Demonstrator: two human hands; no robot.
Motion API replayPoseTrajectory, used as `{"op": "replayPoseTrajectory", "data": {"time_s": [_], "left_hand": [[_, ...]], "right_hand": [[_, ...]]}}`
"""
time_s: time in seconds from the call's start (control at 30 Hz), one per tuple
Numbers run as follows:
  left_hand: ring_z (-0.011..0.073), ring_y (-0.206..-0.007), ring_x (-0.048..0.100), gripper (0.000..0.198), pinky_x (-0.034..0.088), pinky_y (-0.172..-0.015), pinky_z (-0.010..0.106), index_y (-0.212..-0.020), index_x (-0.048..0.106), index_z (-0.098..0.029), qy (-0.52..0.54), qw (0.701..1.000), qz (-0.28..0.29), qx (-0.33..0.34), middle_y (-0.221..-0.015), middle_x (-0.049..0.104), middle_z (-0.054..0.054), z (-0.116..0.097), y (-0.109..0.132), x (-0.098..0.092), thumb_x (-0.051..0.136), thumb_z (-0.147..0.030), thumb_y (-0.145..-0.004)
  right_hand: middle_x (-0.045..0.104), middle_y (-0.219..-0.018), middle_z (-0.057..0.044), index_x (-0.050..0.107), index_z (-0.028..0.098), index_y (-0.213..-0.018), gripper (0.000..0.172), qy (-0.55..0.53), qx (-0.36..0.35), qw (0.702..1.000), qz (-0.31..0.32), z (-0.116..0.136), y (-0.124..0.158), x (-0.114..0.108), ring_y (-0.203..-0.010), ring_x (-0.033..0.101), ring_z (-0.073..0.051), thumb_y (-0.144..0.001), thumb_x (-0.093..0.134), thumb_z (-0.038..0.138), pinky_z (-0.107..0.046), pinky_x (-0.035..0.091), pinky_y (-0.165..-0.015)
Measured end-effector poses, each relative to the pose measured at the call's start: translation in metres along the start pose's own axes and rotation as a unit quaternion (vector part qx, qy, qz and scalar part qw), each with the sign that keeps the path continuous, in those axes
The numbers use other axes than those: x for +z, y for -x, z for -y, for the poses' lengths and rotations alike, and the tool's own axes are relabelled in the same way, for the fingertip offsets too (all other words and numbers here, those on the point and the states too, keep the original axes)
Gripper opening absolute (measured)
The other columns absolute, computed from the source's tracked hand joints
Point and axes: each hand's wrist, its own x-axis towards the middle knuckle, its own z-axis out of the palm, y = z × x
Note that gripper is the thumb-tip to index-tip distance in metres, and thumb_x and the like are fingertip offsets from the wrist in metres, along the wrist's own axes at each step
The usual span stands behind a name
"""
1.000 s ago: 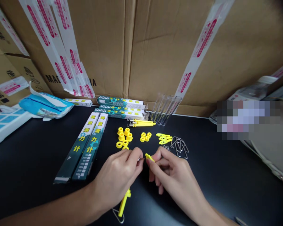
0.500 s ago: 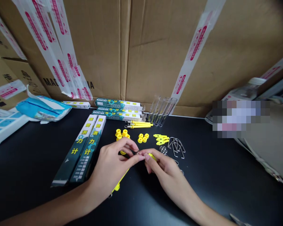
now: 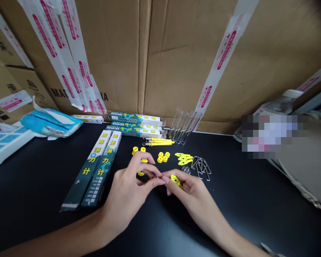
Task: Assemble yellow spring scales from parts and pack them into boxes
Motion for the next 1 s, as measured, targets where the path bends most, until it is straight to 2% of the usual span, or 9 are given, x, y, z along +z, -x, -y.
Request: {"op": "replayPoseTrajectory", "data": {"time_s": [0.23,0.5,0.67,0.83,1.0], "left_hand": [[0.0084,-0.072,0.075,0.038,0.056,-0.056,0.009,-0.096,0.052,-0.029,-0.003,1.0,0.0,0.009,-0.087,0.073,-0.011,0.003,0.001,0.001,0.078,-0.007,-0.08],[0.0096,-0.077,0.067,0.029,0.059,-0.068,0.017,-0.091,0.051,-0.027,-0.042,0.998,0.037,0.036,-0.085,0.064,-0.009,0.01,0.001,0.002,0.07,-0.007,-0.084],[0.0118,-0.071,0.063,0.025,0.055,-0.058,0.02,-0.087,0.042,-0.025,-0.07,0.995,0.064,0.027,-0.085,0.058,-0.005,0.018,0.001,0.002,0.061,-0.009,-0.087],[0.0115,-0.07,0.061,0.027,0.043,-0.046,0.017,-0.085,0.035,-0.026,-0.073,0.994,0.081,0.028,-0.085,0.056,-0.005,0.022,-0.003,0.003,0.057,-0.01,-0.085],[0.0109,-0.071,0.061,0.027,0.038,-0.044,0.015,-0.085,0.034,-0.026,-0.065,0.993,0.087,0.039,-0.083,0.055,-0.006,0.022,-0.005,0.002,0.056,-0.01,-0.084]], "right_hand": [[0.055,-0.068,0.001,0.073,0.019,-0.091,0.031,0.009,-0.004,1.0,-0.008,0.0,0.002,0.0,-0.067,0.049,-0.017,-0.092,0.058,0.046,-0.029,0.038,-0.067],[0.059,-0.069,0.0,0.076,0.019,-0.093,0.031,0.034,-0.013,0.999,-0.009,-0.002,0.003,-0.001,-0.068,0.052,-0.017,-0.095,0.057,0.045,-0.027,0.04,-0.066],[0.062,-0.071,0.0,0.076,0.02,-0.097,0.033,0.054,-0.017,0.998,0.002,-0.004,0.004,0.0,-0.069,0.055,-0.017,-0.097,0.055,0.046,-0.027,0.043,-0.067],[0.068,-0.079,-0.002,0.075,0.022,-0.109,0.033,0.074,-0.01,0.997,0.024,-0.008,0.004,-0.001,-0.073,0.058,-0.018,-0.098,0.052,0.044,-0.027,0.044,-0.069],[0.07,-0.081,-0.002,0.074,0.022,-0.113,0.035,0.085,-0.01,0.996,0.032,-0.007,0.004,-0.002,-0.074,0.06,-0.019,-0.099,0.051,0.044,-0.027,0.045,-0.069]]}}
